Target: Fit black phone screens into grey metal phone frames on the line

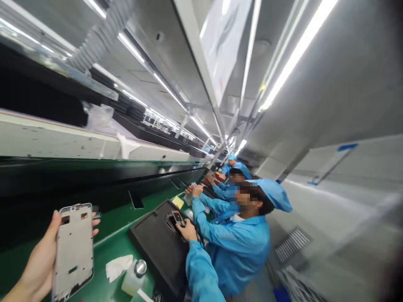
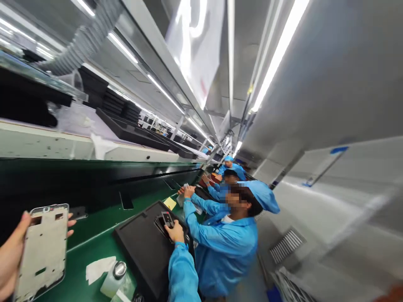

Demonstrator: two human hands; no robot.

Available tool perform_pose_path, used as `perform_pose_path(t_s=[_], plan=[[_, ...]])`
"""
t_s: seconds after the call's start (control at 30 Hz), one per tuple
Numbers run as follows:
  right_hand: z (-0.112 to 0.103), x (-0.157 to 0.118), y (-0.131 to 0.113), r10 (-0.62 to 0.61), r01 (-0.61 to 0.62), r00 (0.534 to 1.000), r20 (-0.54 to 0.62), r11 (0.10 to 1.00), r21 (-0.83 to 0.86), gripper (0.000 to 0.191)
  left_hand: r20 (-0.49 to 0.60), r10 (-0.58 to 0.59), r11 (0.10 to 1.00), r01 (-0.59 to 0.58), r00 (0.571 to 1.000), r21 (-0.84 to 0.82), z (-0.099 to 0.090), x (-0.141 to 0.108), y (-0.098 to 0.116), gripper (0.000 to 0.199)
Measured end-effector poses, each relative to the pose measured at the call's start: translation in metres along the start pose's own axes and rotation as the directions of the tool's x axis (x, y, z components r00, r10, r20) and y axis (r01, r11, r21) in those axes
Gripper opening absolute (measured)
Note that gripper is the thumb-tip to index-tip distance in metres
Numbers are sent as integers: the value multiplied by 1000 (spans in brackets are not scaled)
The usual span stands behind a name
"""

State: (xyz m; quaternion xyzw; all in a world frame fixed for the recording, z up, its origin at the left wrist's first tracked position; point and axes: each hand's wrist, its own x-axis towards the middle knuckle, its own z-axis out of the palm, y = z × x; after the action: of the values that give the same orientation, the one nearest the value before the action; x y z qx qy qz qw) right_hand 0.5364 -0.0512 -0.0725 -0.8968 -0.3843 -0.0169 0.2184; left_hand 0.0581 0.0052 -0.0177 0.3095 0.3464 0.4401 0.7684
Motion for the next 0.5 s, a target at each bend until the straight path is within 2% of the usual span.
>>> perform_pose_path(t_s=[0.07,0.13,0.2,0.3,0.37,0.43,0.5], plan=[[-10,-6,-6,-53,56,996,-74,998,37,35,-8,-84,989,82,996,-124,7,-6,-1,68],[-20,-18,-17,-134,149,979,-150,985,88,45,27,-124,978,127,992,-167,15,-17,-2,66],[-29,-42,-34,-223,253,953,-206,958,137,59,141,-176,972,194,974,-130,23,-31,-6,68],[-35,-105,-74,-357,418,895,-267,880,226,73,375,-212,967,248,903,-50,34,-52,-17,76],[-34,-158,-106,-455,559,822,-343,760,331,79,508,-193,975,221,840,5,39,-65,-26,86],[-30,-206,-134,-491,613,788,-371,676,409,86,580,-174,983,172,795,59,40,-74,-31,93],[-26,-241,-152,-533,633,773,-345,610,476,93,602,-166,986,130,781,103,37,-78,-31,94]])
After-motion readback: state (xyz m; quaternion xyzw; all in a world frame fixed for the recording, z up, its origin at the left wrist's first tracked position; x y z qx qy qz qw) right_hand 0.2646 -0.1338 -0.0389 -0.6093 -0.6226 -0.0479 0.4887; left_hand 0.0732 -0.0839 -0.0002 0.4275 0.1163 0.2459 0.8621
